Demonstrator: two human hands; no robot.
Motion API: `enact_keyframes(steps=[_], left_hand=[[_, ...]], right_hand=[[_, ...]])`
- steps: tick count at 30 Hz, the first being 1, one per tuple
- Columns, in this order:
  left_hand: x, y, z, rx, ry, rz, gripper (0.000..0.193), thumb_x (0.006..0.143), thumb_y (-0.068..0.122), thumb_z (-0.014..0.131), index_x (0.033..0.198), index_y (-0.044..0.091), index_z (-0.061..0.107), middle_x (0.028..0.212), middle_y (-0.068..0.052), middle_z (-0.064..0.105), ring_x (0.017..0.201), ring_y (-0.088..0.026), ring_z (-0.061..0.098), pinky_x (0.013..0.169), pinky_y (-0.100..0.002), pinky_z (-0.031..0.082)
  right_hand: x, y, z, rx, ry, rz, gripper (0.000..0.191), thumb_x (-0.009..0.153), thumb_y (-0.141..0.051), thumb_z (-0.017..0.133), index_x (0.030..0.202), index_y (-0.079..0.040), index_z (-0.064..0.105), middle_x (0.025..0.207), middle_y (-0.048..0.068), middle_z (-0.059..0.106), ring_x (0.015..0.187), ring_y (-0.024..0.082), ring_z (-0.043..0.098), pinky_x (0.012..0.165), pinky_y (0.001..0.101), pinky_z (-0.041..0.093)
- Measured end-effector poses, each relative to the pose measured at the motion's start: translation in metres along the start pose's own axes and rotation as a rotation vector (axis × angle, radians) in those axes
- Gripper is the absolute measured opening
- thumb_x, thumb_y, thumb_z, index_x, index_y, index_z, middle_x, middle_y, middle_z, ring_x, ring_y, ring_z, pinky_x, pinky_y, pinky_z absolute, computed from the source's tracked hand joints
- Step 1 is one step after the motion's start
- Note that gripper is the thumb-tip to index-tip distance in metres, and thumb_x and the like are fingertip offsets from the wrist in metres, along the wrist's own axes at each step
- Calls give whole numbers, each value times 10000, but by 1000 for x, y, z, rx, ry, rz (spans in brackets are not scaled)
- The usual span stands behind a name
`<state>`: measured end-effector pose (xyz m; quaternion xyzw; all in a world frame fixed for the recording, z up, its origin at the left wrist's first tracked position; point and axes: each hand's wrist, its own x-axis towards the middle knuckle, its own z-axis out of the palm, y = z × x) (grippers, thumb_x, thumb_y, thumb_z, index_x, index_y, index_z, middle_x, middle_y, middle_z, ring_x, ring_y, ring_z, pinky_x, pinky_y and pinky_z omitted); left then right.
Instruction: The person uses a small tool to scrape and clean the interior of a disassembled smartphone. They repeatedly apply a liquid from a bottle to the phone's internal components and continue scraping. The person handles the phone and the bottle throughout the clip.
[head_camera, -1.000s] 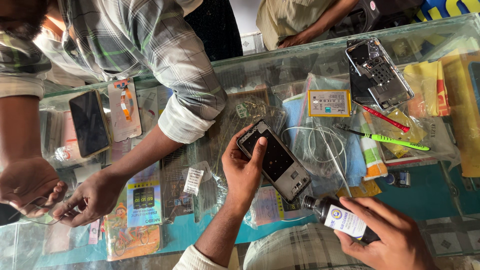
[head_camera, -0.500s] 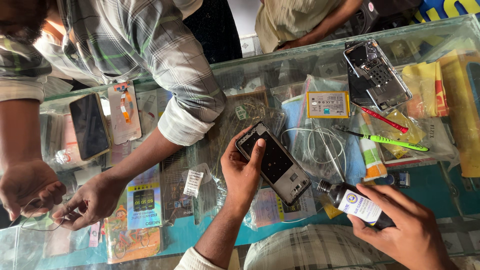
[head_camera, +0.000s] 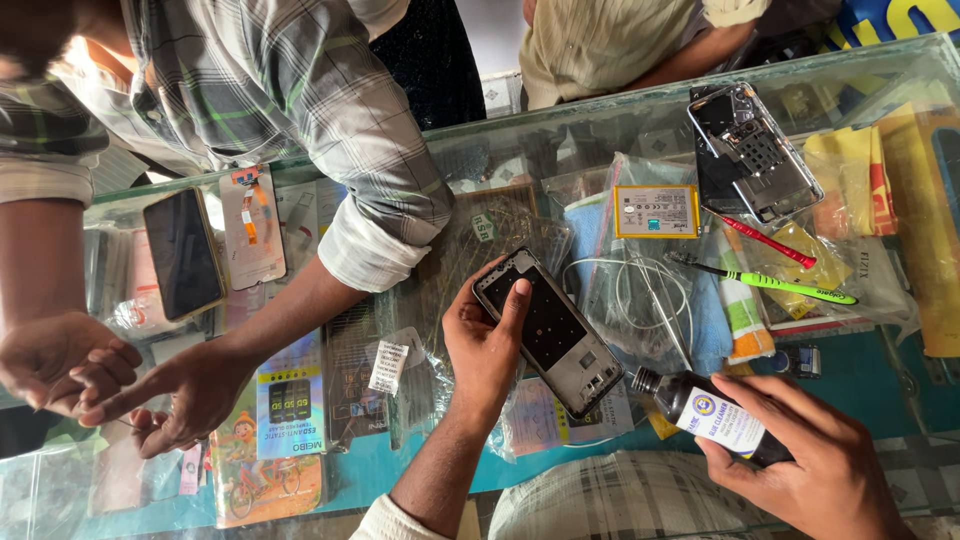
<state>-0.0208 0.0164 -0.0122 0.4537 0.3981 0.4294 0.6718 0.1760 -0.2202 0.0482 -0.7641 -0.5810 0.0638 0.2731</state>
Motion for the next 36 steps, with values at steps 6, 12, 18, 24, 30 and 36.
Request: enact_keyframes(steps=[6,12,18,24,30,36], left_hand=[[0,-1,-2,10,0,19,436,937,204,747,1289,-30,638,1069,-116,759,967,-140,737,855,-297,627],[0,0,-1,3,5,6,431,930,199,754,1279,-30,644,1058,-113,760,952,-138,734,843,-291,623],[0,5,0,10,1,-4,411,931,207,756,1248,-39,665,1042,-109,763,930,-135,733,826,-293,621],[0,14,-2,0,-101,-158,300,912,148,755,1151,-28,713,964,-78,779,843,-111,724,759,-271,592],[0,15,-2,-36,-171,-256,176,911,103,747,1012,-39,726,857,-77,768,730,-116,703,684,-284,574],[-1,18,-3,5,-168,-304,150,905,114,734,989,-10,726,832,-96,769,710,-126,719,672,-295,588]], right_hand=[[-4,2,1,-20,-2,15,647,606,-231,894,1215,-81,731,1135,85,735,934,222,760,776,336,607],[-2,2,1,-13,-10,16,657,616,-232,892,1229,-69,723,1139,81,734,943,219,761,775,331,607],[-2,1,0,-13,12,6,650,616,-232,891,1224,-72,726,1150,82,736,947,218,759,782,333,607],[1,8,-8,31,-8,-123,644,619,-251,902,1212,-66,730,1147,85,734,963,209,751,811,323,607],[-2,16,-18,48,-54,-235,661,642,-266,900,1236,-50,707,1126,63,737,997,201,744,884,336,598],[-5,20,-16,85,-138,-230,697,641,-260,906,1276,-59,700,1112,71,742,1002,207,748,902,354,598]])
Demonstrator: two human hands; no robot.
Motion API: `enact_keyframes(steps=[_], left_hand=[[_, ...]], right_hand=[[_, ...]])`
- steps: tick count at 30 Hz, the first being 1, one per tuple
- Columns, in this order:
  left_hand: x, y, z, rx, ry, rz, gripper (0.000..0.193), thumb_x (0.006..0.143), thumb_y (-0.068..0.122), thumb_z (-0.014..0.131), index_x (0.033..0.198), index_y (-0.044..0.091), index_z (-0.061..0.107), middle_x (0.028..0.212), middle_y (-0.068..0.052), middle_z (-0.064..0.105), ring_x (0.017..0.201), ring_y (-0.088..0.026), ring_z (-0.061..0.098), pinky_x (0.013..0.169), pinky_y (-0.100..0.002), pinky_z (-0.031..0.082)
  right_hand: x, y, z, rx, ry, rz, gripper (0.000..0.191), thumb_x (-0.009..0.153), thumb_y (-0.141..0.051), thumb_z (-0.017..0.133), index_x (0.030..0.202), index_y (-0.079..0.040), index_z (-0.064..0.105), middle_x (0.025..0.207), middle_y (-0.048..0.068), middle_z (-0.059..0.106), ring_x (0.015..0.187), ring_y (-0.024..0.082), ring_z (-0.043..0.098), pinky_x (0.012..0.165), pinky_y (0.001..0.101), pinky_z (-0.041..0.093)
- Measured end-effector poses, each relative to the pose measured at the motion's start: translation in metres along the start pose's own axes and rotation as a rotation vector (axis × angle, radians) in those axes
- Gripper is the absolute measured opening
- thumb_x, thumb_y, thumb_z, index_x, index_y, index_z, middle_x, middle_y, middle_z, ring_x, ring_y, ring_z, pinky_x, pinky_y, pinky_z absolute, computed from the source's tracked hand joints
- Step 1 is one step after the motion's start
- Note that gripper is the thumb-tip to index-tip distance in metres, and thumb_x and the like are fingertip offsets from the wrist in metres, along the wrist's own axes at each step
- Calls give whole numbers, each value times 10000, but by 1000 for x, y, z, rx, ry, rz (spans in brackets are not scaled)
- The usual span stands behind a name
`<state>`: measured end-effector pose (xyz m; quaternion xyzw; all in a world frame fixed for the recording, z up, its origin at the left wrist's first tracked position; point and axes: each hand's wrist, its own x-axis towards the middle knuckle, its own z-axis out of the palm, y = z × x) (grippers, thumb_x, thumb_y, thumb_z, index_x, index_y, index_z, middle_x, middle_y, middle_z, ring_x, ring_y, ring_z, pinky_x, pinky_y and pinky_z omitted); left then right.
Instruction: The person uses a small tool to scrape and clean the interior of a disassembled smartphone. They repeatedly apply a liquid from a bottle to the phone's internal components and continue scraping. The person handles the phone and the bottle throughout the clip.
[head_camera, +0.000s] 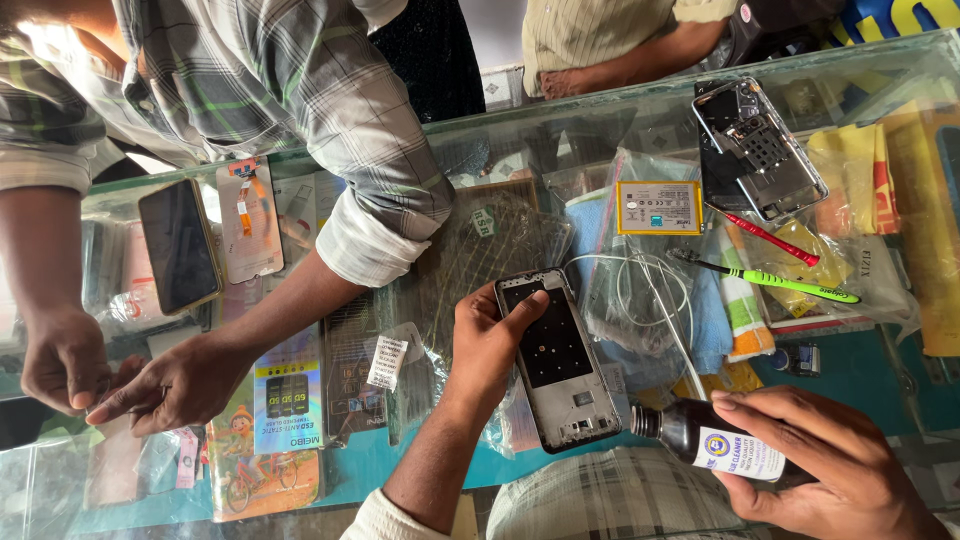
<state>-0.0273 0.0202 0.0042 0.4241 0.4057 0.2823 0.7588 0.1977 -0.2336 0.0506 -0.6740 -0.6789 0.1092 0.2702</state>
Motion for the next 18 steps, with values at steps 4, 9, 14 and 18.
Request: enact_keyframes(steps=[4,9,14,18], left_hand=[[0,1,2,7,-8,-1,139,909,111,735,975,-10,721,832,-102,768,709,-128,718,677,-299,585],[-1,1,2,13,-31,5,147,914,123,738,973,-11,715,836,-103,770,724,-129,726,696,-301,595],[-1,-2,1,25,-44,3,152,916,130,746,967,-9,715,849,-94,775,742,-119,729,709,-291,594],[-2,-5,2,46,-64,1,156,919,138,750,952,-12,721,838,-91,775,728,-116,717,694,-283,581]], right_hand=[[2,1,1,1,15,-28,702,638,-259,915,1269,-43,697,1104,82,737,986,212,743,885,352,594],[9,1,2,8,55,-72,657,648,-236,907,1235,-25,700,1088,88,737,945,208,738,840,329,596],[13,-1,2,-2,67,-80,648,638,-228,903,1220,-24,707,1084,87,737,933,205,732,827,322,591],[15,-2,2,-17,78,-88,641,638,-223,898,1217,-28,706,1086,86,736,935,207,731,830,321,591]])
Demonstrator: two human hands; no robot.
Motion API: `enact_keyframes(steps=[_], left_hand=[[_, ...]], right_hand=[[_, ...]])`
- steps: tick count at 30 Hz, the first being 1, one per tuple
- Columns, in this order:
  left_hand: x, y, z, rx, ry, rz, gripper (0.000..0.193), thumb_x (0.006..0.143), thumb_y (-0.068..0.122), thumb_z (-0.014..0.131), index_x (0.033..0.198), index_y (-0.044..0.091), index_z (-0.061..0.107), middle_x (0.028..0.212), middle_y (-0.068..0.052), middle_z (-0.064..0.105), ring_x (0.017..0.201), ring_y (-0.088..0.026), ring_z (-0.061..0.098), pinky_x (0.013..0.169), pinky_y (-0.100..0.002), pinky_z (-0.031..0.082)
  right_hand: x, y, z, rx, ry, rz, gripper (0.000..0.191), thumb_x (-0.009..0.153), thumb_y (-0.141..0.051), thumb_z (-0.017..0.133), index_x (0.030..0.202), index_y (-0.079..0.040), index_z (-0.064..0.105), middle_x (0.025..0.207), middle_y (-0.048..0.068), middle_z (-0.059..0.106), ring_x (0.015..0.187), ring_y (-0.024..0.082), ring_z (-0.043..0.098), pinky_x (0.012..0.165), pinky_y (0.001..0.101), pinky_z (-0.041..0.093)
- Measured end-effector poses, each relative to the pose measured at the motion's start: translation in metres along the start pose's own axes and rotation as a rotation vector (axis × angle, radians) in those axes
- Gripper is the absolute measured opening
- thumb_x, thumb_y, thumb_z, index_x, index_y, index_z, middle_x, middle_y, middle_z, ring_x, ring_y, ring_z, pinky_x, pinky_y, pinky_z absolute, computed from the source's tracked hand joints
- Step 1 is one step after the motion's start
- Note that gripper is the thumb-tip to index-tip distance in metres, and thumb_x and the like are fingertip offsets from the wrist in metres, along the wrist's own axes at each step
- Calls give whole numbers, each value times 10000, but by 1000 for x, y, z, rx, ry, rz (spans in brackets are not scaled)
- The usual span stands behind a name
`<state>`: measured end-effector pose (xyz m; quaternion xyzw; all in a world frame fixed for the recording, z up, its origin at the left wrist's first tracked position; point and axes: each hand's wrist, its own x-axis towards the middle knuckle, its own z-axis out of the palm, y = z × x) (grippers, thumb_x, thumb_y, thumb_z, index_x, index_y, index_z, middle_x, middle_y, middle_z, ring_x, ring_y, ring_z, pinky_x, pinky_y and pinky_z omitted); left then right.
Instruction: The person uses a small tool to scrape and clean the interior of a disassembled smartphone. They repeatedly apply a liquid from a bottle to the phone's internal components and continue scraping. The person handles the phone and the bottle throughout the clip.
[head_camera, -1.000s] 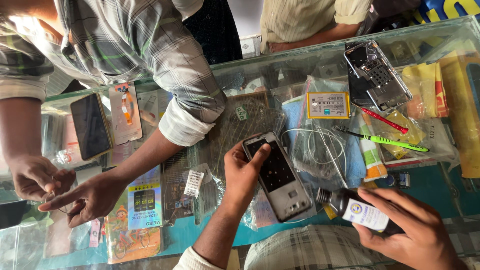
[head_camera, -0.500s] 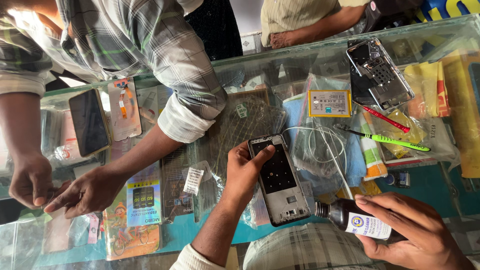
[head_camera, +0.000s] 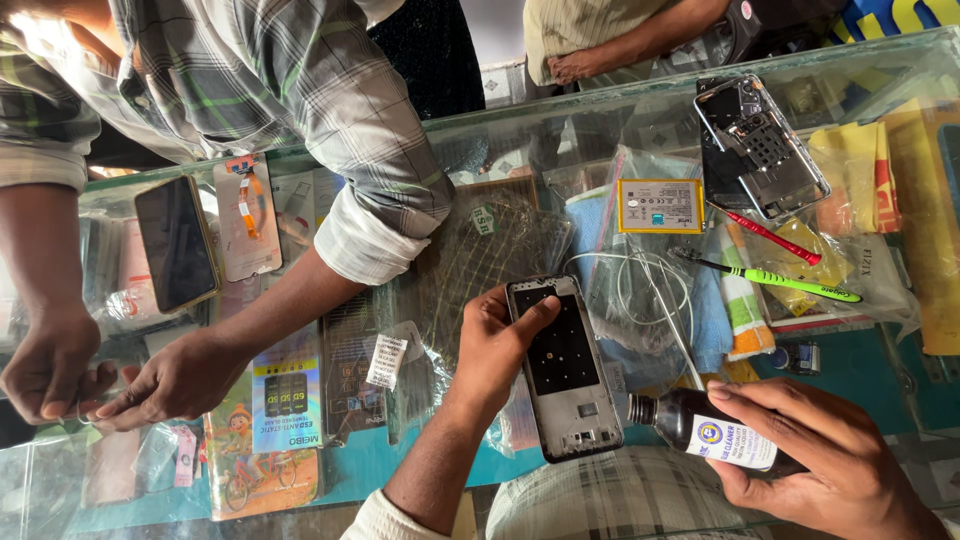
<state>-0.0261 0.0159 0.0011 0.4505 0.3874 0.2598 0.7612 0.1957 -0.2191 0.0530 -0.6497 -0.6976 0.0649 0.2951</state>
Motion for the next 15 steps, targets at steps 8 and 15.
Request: enact_keyframes(steps=[8,15], left_hand=[[-2,-1,2,9,-38,-8,171,914,162,766,956,1,724,844,-79,773,738,-110,719,700,-284,593],[-4,-1,6,8,-78,-25,183,911,153,773,984,-7,722,866,-84,778,764,-119,731,719,-297,608]], right_hand=[[3,-1,2,-11,-3,5,643,641,-230,891,1223,-28,705,1089,83,731,945,202,728,843,324,595],[7,-2,2,-30,29,0,603,663,-215,880,1216,-44,711,1114,83,729,956,202,726,844,315,596]])
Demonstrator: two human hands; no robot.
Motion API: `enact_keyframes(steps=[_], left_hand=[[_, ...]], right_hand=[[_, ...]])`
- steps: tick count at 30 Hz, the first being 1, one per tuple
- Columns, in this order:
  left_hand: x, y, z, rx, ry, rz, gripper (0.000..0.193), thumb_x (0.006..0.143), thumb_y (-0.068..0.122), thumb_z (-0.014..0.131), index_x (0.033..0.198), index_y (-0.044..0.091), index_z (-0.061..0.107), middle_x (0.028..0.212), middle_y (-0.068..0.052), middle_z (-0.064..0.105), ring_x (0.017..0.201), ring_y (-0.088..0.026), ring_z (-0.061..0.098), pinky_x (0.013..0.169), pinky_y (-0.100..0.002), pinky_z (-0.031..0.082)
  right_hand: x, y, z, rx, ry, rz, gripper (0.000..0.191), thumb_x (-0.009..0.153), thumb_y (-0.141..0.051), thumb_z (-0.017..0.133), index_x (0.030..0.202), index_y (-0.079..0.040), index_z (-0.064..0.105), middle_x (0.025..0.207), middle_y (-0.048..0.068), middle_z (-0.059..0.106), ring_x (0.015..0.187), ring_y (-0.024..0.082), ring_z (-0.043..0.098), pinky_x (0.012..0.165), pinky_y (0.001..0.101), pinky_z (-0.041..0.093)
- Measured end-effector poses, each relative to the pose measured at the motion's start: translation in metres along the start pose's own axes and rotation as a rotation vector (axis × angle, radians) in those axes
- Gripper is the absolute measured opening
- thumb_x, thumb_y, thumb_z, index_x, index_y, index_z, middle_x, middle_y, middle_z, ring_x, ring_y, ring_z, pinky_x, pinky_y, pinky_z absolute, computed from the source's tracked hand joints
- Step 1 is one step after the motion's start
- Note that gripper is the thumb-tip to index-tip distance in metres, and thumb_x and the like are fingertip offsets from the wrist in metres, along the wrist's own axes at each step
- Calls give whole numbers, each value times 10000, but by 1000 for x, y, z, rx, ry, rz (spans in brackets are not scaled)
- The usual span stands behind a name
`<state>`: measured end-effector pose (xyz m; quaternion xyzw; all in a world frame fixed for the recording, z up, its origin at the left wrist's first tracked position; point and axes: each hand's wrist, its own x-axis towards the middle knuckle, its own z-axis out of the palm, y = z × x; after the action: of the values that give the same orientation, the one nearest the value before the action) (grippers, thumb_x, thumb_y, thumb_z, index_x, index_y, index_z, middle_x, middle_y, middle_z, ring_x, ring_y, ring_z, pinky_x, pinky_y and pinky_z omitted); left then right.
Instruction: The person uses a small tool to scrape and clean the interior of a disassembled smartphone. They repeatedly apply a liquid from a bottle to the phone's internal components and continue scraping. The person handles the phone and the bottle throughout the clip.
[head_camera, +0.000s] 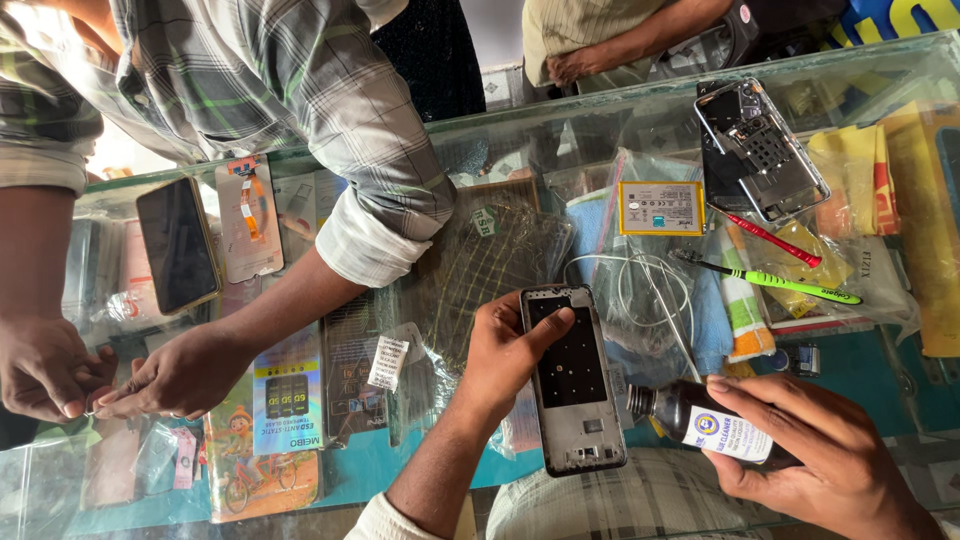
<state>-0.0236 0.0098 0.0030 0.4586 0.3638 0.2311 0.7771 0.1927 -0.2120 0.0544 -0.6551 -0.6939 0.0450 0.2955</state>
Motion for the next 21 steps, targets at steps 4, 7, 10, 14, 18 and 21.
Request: enact_keyframes(steps=[4,7,10,14,18,21], left_hand=[[-1,-1,1,0,-45,9,186,913,147,765,1022,-1,732,871,-72,778,769,-115,731,725,-291,607],[-1,-2,1,17,-71,13,180,921,141,763,1028,0,732,868,-72,774,765,-115,727,718,-291,603],[-2,-3,2,26,-95,21,170,927,134,758,1030,1,734,869,-72,772,767,-114,725,714,-292,606],[-2,-3,2,24,-128,31,178,928,121,749,1060,2,735,879,-62,770,777,-106,721,720,-282,602],[-3,-4,2,39,-143,44,186,934,118,742,1073,-5,734,892,-51,770,796,-92,715,732,-272,597],[-4,-5,1,25,-184,55,182,948,122,740,1075,-7,734,890,-52,763,805,-95,711,740,-271,588]], right_hand=[[1,0,0,-21,-3,21,597,658,-207,866,1215,-52,716,1140,85,730,961,206,725,836,321,592],[2,0,0,-36,0,23,604,653,-209,863,1217,-51,713,1150,83,727,970,212,723,842,329,595],[2,2,0,-45,-1,28,618,647,-208,865,1224,-47,713,1150,81,725,973,214,726,843,334,598],[2,5,1,-62,14,27,619,648,-216,861,1224,-48,711,1159,82,723,971,216,730,841,335,599],[1,8,3,-74,27,19,619,651,-226,861,1224,-51,710,1151,77,721,964,219,730,838,336,598],[1,10,3,-75,31,34,629,649,-231,870,1230,-49,711,1152,80,724,940,214,727,810,331,595]])
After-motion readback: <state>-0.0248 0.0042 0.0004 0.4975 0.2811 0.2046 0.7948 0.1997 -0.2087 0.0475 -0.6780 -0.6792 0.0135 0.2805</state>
